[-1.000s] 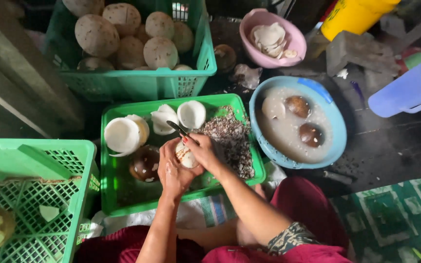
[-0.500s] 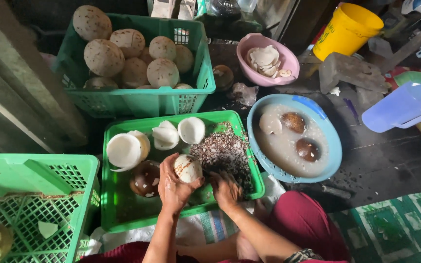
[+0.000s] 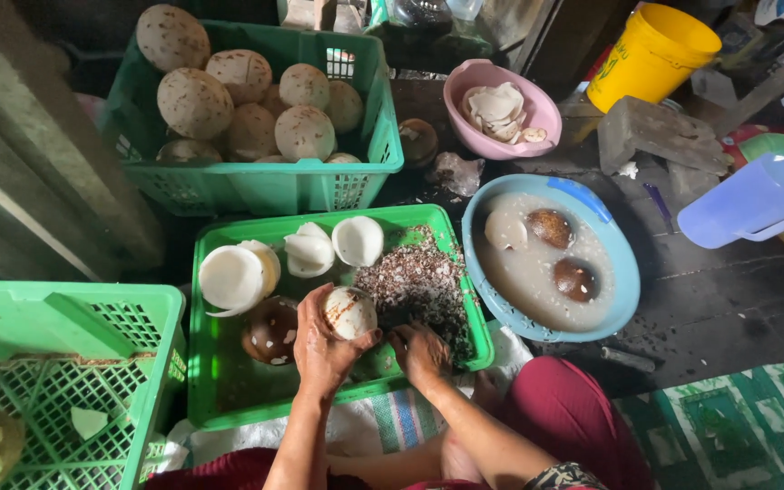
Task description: Peeling the brown skin off a coconut using a small knife
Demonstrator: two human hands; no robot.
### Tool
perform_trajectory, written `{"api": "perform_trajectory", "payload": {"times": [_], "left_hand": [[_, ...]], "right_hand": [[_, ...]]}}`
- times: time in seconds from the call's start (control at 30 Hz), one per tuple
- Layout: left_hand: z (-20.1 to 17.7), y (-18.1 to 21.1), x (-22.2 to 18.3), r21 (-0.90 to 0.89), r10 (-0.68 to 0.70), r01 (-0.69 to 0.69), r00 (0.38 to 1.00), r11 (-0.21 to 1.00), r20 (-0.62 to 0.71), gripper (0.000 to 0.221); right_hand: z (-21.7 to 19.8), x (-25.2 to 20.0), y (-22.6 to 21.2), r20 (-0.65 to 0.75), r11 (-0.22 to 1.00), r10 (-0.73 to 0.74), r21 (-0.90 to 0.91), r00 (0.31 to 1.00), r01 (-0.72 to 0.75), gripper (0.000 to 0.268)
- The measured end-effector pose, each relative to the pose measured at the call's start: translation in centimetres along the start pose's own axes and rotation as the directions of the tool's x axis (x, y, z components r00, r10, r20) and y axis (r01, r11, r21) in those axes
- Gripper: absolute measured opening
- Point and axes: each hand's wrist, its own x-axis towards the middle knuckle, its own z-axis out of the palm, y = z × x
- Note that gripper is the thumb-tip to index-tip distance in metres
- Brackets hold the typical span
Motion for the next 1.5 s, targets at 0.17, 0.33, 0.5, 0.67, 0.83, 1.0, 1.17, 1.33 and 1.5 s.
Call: {"api": "perform_trajectory", "payload": {"times": [0.17, 0.33, 0.5, 0.67, 0.83, 1.0, 1.17, 1.33, 1.5], "left_hand": [[-0.3, 0.1, -0.2, -0.034, 0.015, -0.015, 1.0, 0.999, 0.001, 0.11], [-0.5, 0.4, -0.3, -0.044, 0.02, -0.02, 1.0, 0.999, 0.001, 0.109], [-0.5, 0.2, -0.3, -0.055, 0.038, -0.038, 0.999, 0.998, 0.007, 0.11], [-0.4, 0.3, -0.3, -0.067, 0.044, -0.044, 0.999, 0.997, 0.01, 0.11], [-0.6, 0.7, -0.1, -0.06, 0.05, -0.049, 0.999, 0.997, 0.012, 0.109], [-1.6, 1.3, -0.7, -0.041, 0.062, -0.06, 0.997, 0.997, 0.048, 0.115], [-0.9, -0.7, 0.2, -0.033, 0.041, -0.04, 0.998, 0.999, 0.044, 0.119], [-1.2, -1.7, 0.5, -0.141, 0.094, -0.085, 0.994, 0.986, 0.057, 0.114], [-1.7, -0.9, 0.1, 0.007, 0.18, -0.18, 0.984, 0.984, 0.017, 0.113]], "right_hand": [[0.6, 0.4, 0.3, 0.016, 0.999, 0.034, -0.003, 0.999, -0.034, 0.025], [2.0, 1.3, 1.1, 0.023, 0.998, 0.059, -0.024, 0.998, -0.058, 0.025], [1.2, 1.0, 1.1, 0.039, 0.999, 0.031, -0.008, 0.999, -0.031, 0.025], [0.9, 0.7, 0.4, 0.02, 0.999, 0.051, 0.008, 0.998, -0.052, 0.023], [0.2, 0.6, 0.0, -0.004, 0.998, 0.059, 0.029, 0.998, -0.059, 0.02], [2.3, 2.8, 1.7, -0.123, 0.863, 0.071, 0.506, 0.99, 0.001, 0.016], [-4.7, 1.0, -6.3, -0.13, 0.523, 0.147, 0.852, 0.981, 0.034, 0.028], [-7.9, 0.6, -11.3, -0.196, 0.43, -0.171, 0.867, 0.966, 0.252, 0.026], [-9.0, 1.3, -11.3, 0.029, 0.468, 0.005, 0.883, 1.0, -0.029, 0.023]]}}
